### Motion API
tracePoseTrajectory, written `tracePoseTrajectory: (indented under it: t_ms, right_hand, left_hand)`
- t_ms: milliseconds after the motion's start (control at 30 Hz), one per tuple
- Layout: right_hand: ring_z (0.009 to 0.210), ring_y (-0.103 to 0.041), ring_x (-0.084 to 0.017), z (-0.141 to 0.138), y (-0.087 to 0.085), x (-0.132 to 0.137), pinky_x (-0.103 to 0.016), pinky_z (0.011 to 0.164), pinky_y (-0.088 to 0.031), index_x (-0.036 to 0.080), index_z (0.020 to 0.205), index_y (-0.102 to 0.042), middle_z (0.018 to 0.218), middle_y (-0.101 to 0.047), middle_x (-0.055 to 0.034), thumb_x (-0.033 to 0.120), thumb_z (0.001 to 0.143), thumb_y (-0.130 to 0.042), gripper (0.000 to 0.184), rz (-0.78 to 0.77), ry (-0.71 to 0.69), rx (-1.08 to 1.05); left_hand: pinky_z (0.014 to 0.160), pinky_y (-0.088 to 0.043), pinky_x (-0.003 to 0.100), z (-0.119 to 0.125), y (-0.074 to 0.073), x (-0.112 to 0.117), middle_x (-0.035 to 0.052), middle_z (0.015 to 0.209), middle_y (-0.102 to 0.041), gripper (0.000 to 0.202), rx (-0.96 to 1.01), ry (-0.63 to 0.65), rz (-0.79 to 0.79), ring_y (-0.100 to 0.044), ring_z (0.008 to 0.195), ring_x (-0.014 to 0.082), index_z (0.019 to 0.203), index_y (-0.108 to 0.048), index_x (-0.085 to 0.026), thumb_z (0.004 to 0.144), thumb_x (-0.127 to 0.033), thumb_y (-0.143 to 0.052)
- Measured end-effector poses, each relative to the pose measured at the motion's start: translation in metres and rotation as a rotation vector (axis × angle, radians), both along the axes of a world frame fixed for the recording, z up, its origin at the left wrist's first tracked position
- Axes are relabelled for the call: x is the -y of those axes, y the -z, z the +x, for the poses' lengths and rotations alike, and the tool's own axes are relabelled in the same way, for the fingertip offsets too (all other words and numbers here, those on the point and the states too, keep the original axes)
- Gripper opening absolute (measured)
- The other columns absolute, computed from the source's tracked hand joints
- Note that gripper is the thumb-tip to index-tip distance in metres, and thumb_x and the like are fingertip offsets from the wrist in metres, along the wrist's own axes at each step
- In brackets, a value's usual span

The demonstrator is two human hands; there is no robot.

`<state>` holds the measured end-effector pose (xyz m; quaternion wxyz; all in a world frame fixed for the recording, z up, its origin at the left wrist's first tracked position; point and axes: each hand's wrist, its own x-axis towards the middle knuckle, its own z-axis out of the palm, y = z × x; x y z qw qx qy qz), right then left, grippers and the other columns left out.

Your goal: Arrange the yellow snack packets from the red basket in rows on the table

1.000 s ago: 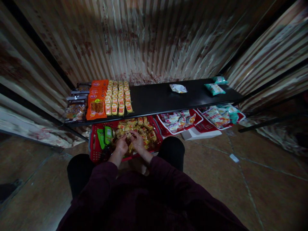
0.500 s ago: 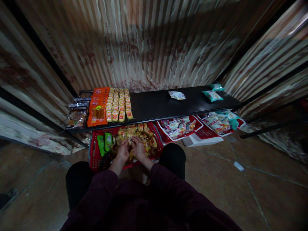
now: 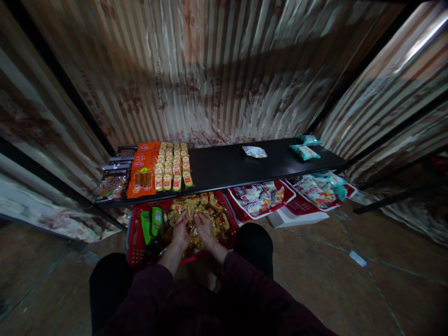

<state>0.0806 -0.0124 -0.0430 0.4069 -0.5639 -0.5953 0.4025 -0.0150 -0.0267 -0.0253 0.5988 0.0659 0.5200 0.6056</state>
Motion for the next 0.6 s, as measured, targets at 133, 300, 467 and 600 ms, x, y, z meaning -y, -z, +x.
tracePoseTrajectory:
  t_ms: [133, 300, 467, 600]
  right_hand:
    - [0.098, -0.064, -0.022, 0.001, -0.001, -0.001, -0.035, 0.091, -0.047, 0.018, 0.105, -0.068, 0.105, -0.07, -0.01, 0.047, 0.087, -0.044, 0.041, -0.061, -0.008, -0.061]
    - [0.099, -0.064, -0.024, -0.002, -0.005, -0.003, -0.038, 0.091, -0.047, 0.018, 0.111, -0.066, 0.109, -0.069, -0.0112, 0.049, 0.084, -0.05, 0.044, -0.085, -0.006, -0.099]
    - [0.098, -0.065, -0.024, -0.002, -0.02, -0.007, -0.038, 0.092, -0.048, 0.02, 0.108, -0.068, 0.103, -0.071, -0.0087, 0.049, 0.08, -0.054, 0.042, -0.027, 0.03, -0.166]
    - [0.099, -0.065, -0.025, 0.002, -0.028, -0.016, -0.04, 0.094, -0.047, 0.019, 0.11, -0.067, 0.11, -0.07, -0.0091, 0.048, 0.082, -0.052, 0.043, -0.015, 0.053, -0.188]
  left_hand:
    - [0.094, -0.044, 0.027, 0.003, 0.004, -0.002, 0.0072, 0.11, -0.069, 0.028, -0.136, -0.021, 0.03, -0.063, 0.101, 0.014, 0.099, -0.07, -0.018, 0.074, -0.008, -0.06]
    - [0.104, -0.039, 0.031, 0.012, -0.005, -0.006, 0.0087, 0.119, -0.065, 0.029, -0.31, -0.014, 0.054, -0.057, 0.116, 0.0166, 0.099, -0.071, -0.018, 0.08, -0.007, -0.053]
    - [0.106, -0.038, 0.032, 0.019, -0.017, -0.011, 0.0083, 0.116, -0.067, 0.035, -0.495, 0.028, 0.096, -0.057, 0.116, 0.0168, 0.103, -0.07, -0.019, 0.081, -0.005, -0.047]
    - [0.103, -0.041, 0.034, 0.023, -0.02, -0.021, 0.0099, 0.117, -0.066, 0.039, -0.624, 0.059, 0.12, -0.061, 0.11, 0.0174, 0.111, -0.066, -0.019, 0.08, -0.006, -0.048]
